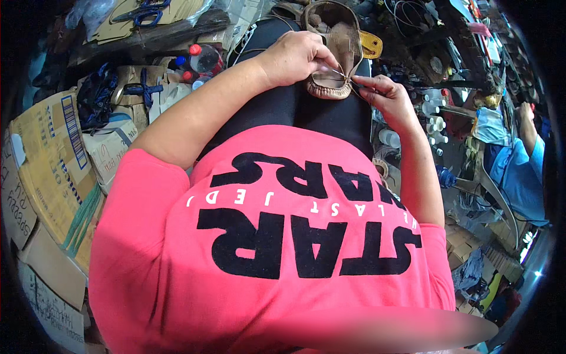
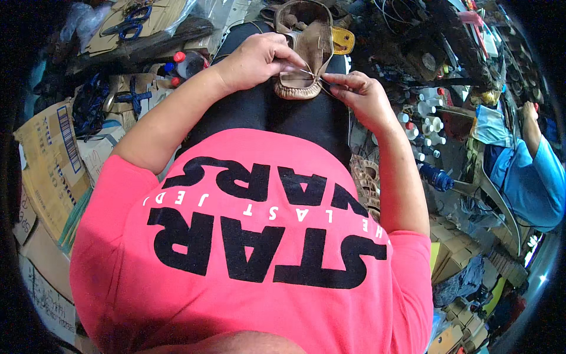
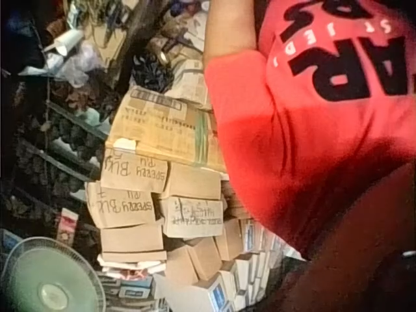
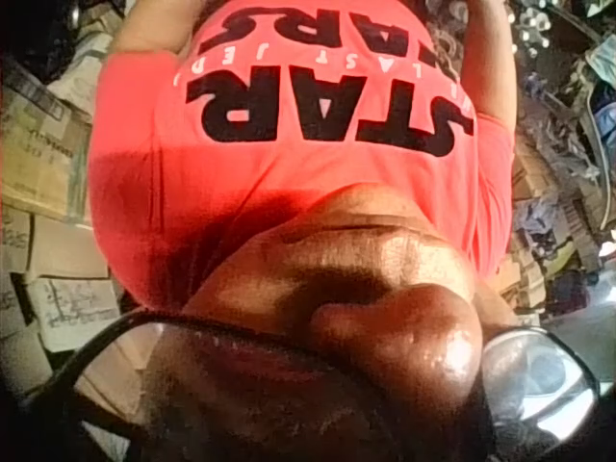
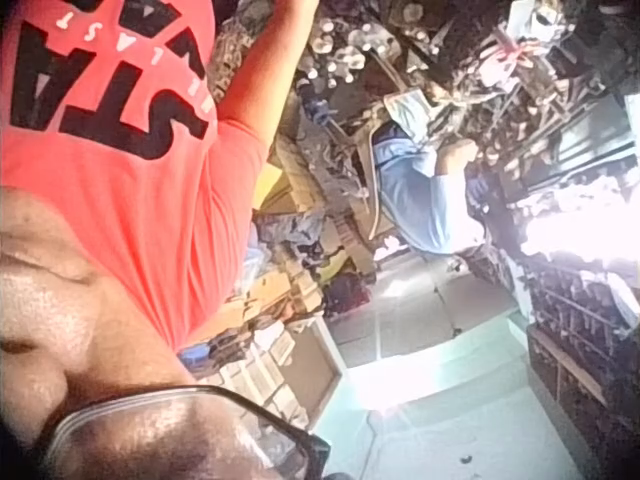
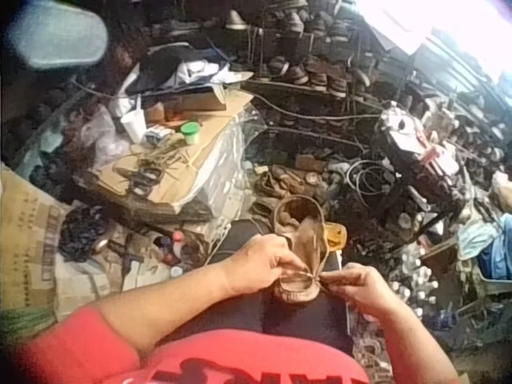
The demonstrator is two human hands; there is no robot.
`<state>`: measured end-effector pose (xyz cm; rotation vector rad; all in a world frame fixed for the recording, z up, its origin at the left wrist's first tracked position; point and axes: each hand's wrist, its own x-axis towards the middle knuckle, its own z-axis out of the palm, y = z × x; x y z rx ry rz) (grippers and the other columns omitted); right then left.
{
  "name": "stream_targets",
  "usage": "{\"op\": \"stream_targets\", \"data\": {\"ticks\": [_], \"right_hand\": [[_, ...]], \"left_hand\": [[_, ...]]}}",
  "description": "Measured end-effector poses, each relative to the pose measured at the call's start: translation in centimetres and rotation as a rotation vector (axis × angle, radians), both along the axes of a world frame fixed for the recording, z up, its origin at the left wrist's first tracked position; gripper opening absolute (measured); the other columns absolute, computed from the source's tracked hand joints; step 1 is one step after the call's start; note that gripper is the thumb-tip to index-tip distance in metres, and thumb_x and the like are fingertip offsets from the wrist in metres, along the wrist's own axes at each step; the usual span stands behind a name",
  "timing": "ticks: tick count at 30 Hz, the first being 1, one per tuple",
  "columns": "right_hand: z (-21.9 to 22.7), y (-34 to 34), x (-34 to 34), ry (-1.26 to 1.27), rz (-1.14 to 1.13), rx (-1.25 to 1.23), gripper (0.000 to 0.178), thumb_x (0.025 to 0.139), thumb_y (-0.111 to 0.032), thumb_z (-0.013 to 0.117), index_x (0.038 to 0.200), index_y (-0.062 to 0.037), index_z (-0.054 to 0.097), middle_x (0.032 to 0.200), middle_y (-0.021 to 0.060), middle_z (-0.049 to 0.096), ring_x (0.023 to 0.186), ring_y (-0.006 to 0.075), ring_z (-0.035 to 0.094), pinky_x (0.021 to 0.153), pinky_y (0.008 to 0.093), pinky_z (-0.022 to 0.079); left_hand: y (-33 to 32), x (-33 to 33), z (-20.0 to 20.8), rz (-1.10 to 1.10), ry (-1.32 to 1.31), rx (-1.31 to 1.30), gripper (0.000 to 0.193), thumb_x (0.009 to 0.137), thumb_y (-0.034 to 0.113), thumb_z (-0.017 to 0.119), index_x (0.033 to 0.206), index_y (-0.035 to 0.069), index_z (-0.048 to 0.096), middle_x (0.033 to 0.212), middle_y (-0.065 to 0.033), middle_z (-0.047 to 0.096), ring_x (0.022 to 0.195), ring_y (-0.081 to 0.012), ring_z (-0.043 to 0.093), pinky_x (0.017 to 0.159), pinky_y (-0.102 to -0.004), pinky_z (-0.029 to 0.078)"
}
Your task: Stitching the leather pieces of a shoe together by hand.
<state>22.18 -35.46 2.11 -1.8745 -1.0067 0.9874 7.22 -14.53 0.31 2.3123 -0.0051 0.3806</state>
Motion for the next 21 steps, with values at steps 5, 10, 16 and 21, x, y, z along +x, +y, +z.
{"op": "stream_targets", "data": {"ticks": [5,10,16,21], "right_hand": [[-0.3,0.3,-0.2,0.069,-0.012,-0.035,0.029,0.085,-0.005,0.063,0.114,-0.0040,0.064,0.092,-0.0032,0.058,0.085,0.0044,0.052,0.078,0.0191,0.042],[-0.7,0.5,-0.8,0.270,-0.121,-0.034,0.030,0.085,-0.006,0.065,0.114,-0.0033,0.063,0.092,-0.0022,0.062,0.085,0.0045,0.055,0.080,0.0188,0.044],[-1.5,1.0,-1.3,0.311,-0.175,0.079,0.022,0.082,-0.005,0.068,0.103,-0.0017,0.066,0.088,0.0006,0.065,0.082,0.0052,0.056,0.075,0.0204,0.046],[-0.7,2.5,-0.6,0.144,-0.088,0.005,0.011,0.079,-0.008,0.071,0.085,-0.0001,0.066,0.079,0.0011,0.065,0.072,0.0052,0.057,0.067,0.0209,0.047]], "left_hand": [[-0.5,0.6,-0.9,-0.030,0.047,-0.133,0.022,0.073,0.004,0.067,0.095,0.010,0.070,0.083,-0.0071,0.063,0.077,-0.0185,0.062,0.070,-0.0299,0.049],[-1.8,1.0,-1.1,0.041,0.128,-0.239,0.019,0.074,0.006,0.067,0.094,0.005,0.066,0.080,-0.0079,0.064,0.073,-0.0169,0.063,0.068,-0.0292,0.049],[-2.4,1.4,-0.8,0.117,0.248,-0.245,0.017,0.073,0.015,0.069,0.087,0.007,0.065,0.080,-0.0092,0.067,0.077,-0.0217,0.066,0.072,-0.0318,0.051],[-2.0,1.7,-0.5,0.047,0.231,-0.214,0.013,0.074,0.016,0.068,0.086,0.010,0.066,0.078,-0.0073,0.067,0.075,-0.0232,0.065,0.070,-0.0339,0.050]]}}
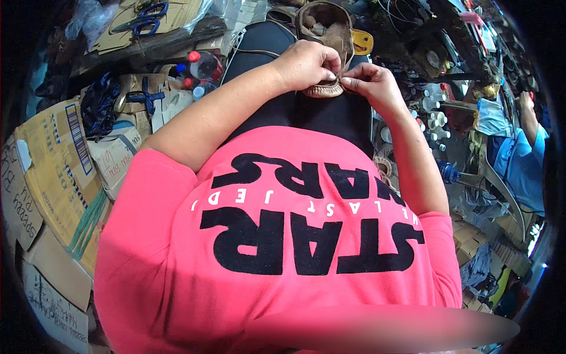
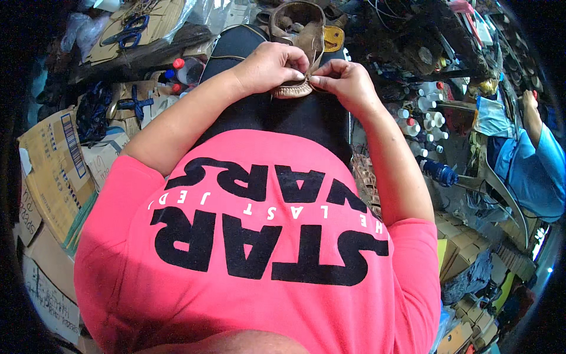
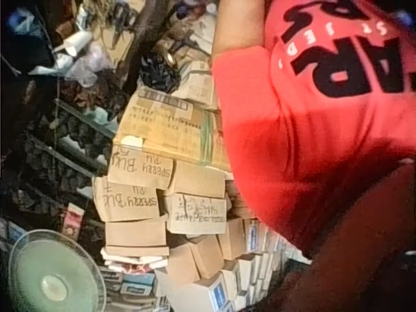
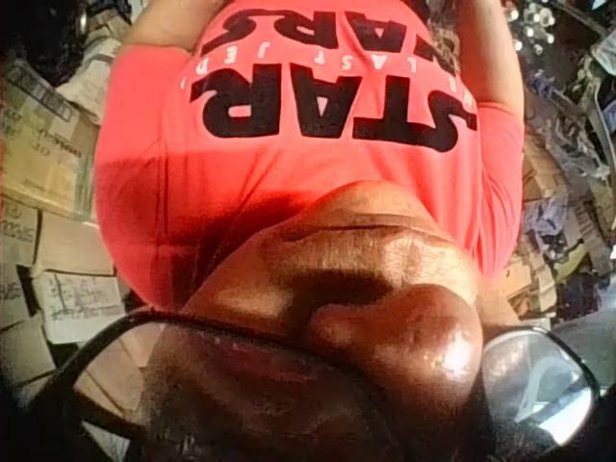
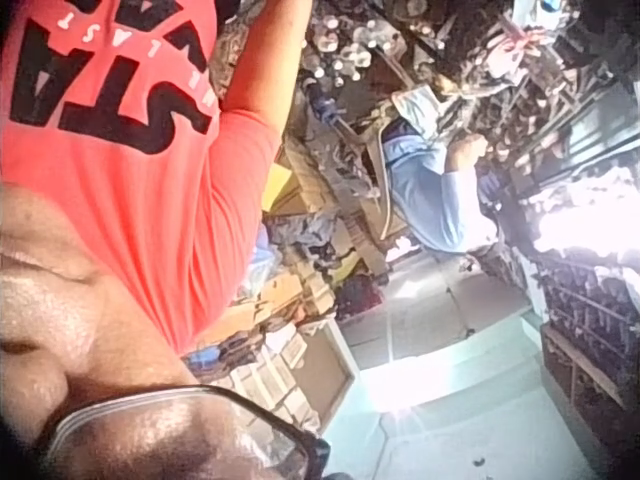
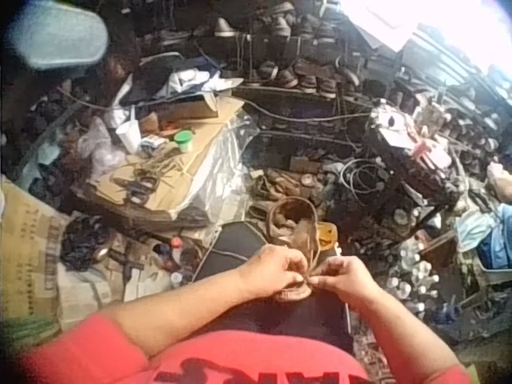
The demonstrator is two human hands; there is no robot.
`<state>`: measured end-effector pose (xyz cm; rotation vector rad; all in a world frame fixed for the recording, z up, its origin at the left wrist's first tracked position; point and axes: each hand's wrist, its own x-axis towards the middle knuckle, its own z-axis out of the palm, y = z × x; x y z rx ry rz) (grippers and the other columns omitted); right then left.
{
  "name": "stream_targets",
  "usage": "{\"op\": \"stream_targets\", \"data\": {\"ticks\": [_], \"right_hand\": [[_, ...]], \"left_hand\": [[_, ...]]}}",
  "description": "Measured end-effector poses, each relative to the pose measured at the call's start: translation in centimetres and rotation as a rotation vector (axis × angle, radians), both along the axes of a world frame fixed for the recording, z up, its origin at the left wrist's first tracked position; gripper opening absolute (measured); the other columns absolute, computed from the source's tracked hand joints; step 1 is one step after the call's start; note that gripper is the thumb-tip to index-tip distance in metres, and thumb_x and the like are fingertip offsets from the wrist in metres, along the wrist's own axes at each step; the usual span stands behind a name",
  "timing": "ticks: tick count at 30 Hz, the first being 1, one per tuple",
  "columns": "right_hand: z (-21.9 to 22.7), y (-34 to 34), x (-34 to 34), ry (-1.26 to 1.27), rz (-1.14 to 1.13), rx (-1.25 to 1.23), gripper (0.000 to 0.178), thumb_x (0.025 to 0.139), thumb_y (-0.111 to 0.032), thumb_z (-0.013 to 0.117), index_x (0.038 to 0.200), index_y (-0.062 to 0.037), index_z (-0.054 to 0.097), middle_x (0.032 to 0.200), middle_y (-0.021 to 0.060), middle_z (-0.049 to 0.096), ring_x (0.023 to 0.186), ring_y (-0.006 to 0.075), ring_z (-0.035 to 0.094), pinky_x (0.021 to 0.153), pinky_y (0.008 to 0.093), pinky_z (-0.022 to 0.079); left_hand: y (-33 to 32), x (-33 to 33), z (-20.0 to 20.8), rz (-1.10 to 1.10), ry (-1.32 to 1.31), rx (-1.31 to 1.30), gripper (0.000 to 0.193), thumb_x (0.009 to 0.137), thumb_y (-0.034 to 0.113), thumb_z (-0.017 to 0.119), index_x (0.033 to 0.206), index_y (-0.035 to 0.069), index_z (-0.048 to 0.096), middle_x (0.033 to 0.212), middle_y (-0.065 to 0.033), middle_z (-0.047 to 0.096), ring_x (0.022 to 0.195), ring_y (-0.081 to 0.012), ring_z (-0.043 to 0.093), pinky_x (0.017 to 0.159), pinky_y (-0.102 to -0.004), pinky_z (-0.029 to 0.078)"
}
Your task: Stitching the leather pieces of a shoe together by hand.
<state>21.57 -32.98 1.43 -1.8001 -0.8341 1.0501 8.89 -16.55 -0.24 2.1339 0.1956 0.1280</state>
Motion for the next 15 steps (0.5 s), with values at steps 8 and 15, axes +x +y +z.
{"op": "stream_targets", "data": {"ticks": [8,15], "right_hand": [[-0.3,-1.3,1.8,0.065,-0.060,0.048,0.013,0.079,-0.012,0.072,0.083,-0.0022,0.066,0.079,-0.0005,0.064,0.074,0.0065,0.055,0.072,0.0215,0.044],[-0.7,-2.6,1.9,-0.273,0.049,0.038,0.016,0.079,-0.014,0.072,0.089,-0.0035,0.065,0.084,0.0000,0.053,0.080,0.0079,0.050,0.071,0.0233,0.042]], "left_hand": [[2.1,-1.3,1.4,-0.119,-0.122,0.468,0.008,0.076,0.017,0.066,0.081,0.012,0.063,0.082,-0.0036,0.063,0.092,-0.0247,0.056,0.080,-0.0399,0.043],[0.8,-0.4,1.2,-0.112,0.054,0.275,0.015,0.086,0.020,0.055,0.093,0.008,0.061,0.085,-0.0167,0.065,0.083,-0.0344,0.063,0.071,-0.0430,0.049]]}}
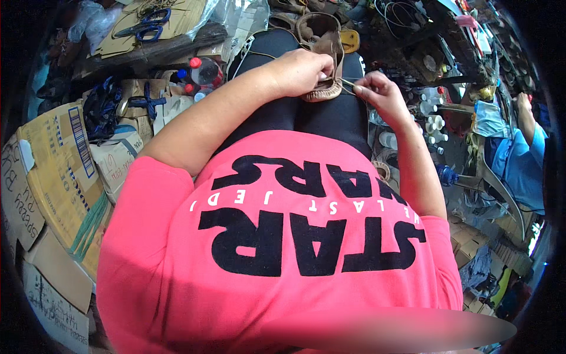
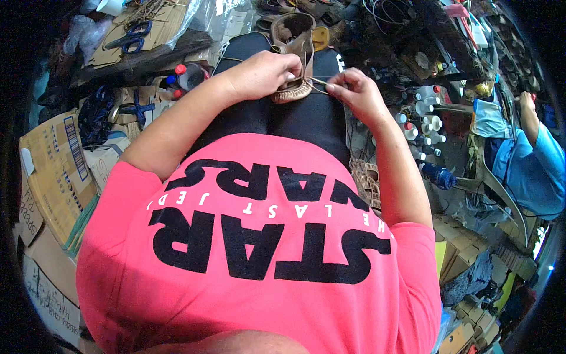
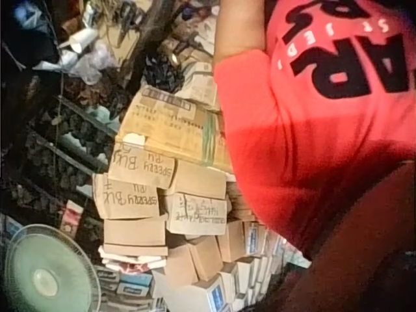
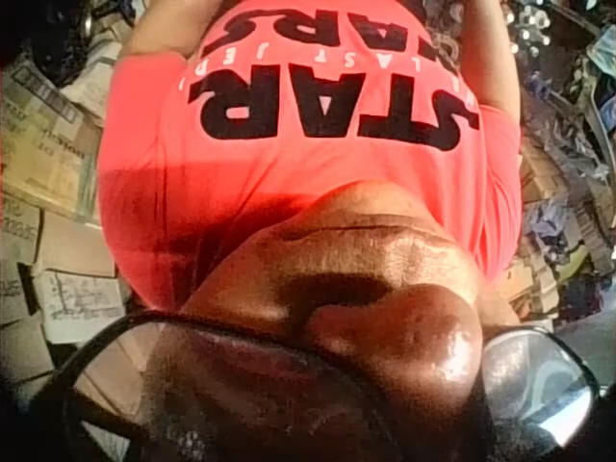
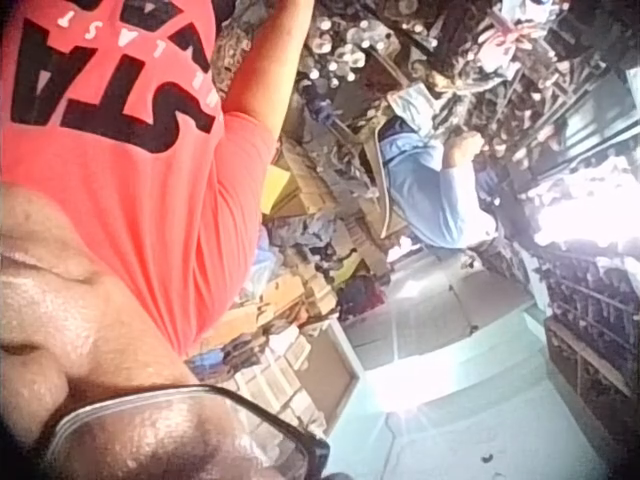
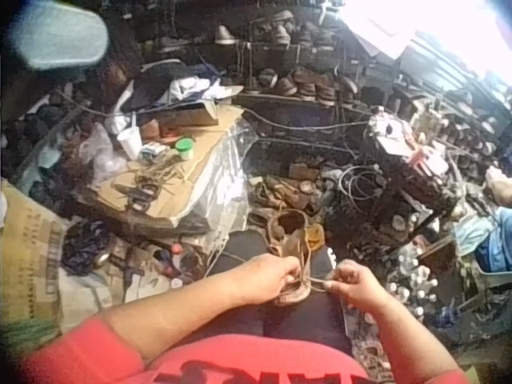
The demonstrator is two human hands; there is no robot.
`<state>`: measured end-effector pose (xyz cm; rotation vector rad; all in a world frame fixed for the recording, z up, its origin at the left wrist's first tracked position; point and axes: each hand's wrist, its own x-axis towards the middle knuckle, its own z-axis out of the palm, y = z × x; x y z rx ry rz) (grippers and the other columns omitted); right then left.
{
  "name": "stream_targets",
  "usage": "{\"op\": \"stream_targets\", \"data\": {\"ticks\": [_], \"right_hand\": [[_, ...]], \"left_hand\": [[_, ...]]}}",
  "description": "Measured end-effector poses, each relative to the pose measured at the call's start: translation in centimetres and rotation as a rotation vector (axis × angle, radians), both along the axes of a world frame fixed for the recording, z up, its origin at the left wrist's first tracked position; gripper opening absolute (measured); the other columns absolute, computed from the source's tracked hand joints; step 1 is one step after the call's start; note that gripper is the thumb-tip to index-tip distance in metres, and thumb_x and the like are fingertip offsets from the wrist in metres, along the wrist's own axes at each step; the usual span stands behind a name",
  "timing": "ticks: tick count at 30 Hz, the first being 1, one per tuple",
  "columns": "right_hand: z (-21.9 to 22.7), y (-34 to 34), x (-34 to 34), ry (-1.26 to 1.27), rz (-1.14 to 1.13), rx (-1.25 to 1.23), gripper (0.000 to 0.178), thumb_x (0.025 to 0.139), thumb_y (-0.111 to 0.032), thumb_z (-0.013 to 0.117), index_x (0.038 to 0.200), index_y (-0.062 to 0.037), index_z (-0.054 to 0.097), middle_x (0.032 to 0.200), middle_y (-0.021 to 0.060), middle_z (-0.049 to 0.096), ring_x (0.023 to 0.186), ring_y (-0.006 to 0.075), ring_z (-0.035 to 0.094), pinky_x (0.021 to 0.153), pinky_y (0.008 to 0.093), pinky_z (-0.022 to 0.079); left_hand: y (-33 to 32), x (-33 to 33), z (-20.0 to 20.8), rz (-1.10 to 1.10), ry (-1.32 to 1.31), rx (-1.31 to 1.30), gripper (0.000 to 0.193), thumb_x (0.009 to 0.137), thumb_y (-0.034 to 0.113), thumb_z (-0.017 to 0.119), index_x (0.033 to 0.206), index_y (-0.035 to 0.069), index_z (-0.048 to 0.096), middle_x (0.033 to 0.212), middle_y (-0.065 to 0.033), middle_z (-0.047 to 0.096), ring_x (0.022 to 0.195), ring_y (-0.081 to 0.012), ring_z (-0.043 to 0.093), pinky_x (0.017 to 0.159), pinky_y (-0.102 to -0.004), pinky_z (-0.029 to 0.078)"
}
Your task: Stitching the leather pieces of a shoe together by hand.
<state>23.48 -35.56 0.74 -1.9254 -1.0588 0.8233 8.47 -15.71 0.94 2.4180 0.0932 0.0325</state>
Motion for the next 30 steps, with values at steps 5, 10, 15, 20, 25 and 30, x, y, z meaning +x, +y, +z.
{"op": "stream_targets", "data": {"ticks": [5,10,15,20,25,30], "right_hand": [[2.6,-1.7,-0.3,-0.128,0.077,0.049,0.013,0.080,-0.010,0.068,0.085,-0.0019,0.059,0.083,0.0030,0.052,0.081,0.0121,0.051,0.072,0.0259,0.042],[2.0,2.3,3.4,-0.697,0.062,0.087,0.009,0.076,-0.009,0.067,0.085,-0.0067,0.063,0.091,0.0105,0.060,0.080,0.0284,0.061,0.069,0.0365,0.049],[2.4,2.0,3.3,-0.721,0.094,0.094,0.012,0.079,-0.017,0.065,0.089,-0.0103,0.065,0.094,0.0072,0.061,0.085,0.0292,0.061,0.077,0.0386,0.048],[5.2,3.8,-1.6,-1.036,0.516,-0.124,0.008,0.083,-0.018,0.055,0.090,-0.0139,0.057,0.085,0.0045,0.063,0.088,0.0235,0.060,0.086,0.0398,0.038],[4.4,4.4,-1.2,-1.033,0.615,-0.126,0.011,0.081,-0.013,0.052,0.091,-0.0145,0.056,0.078,0.0038,0.062,0.086,0.0237,0.060,0.082,0.0393,0.039],[2.2,0.7,1.7,-0.972,0.473,-0.057,0.015,0.075,-0.004,0.055,0.086,-0.0136,0.053,0.075,0.0056,0.061,0.085,0.0263,0.059,0.084,0.0402,0.039]], "left_hand": [[-0.2,0.1,0.2,-0.030,0.008,0.084,0.013,0.086,0.017,0.056,0.093,0.006,0.057,0.084,-0.0147,0.064,0.084,-0.0330,0.063,0.072,-0.0418,0.048],[-0.7,0.2,0.9,-0.074,-0.041,0.222,0.013,0.087,0.022,0.054,0.091,0.010,0.058,0.081,-0.0110,0.065,0.083,-0.0302,0.063,0.073,-0.0431,0.046],[-0.4,-0.2,0.1,-0.039,-0.055,0.204,0.015,0.085,0.023,0.052,0.090,0.013,0.062,0.080,-0.0095,0.067,0.082,-0.0277,0.064,0.075,-0.0424,0.044],[0.0,-0.2,-0.1,-0.066,-0.102,0.176,0.011,0.085,0.020,0.053,0.087,0.010,0.058,0.076,-0.0116,0.064,0.080,-0.0302,0.062,0.073,-0.0443,0.044],[0.9,-1.1,0.9,-0.126,-0.140,0.258,0.008,0.084,0.020,0.053,0.085,0.014,0.057,0.074,-0.0089,0.062,0.077,-0.0276,0.062,0.071,-0.0419,0.042],[4.5,-5.5,1.4,-0.025,-0.058,0.492,0.013,0.084,0.016,0.049,0.090,0.016,0.060,0.073,-0.0082,0.062,0.080,-0.0261,0.062,0.075,-0.0409,0.042]]}}
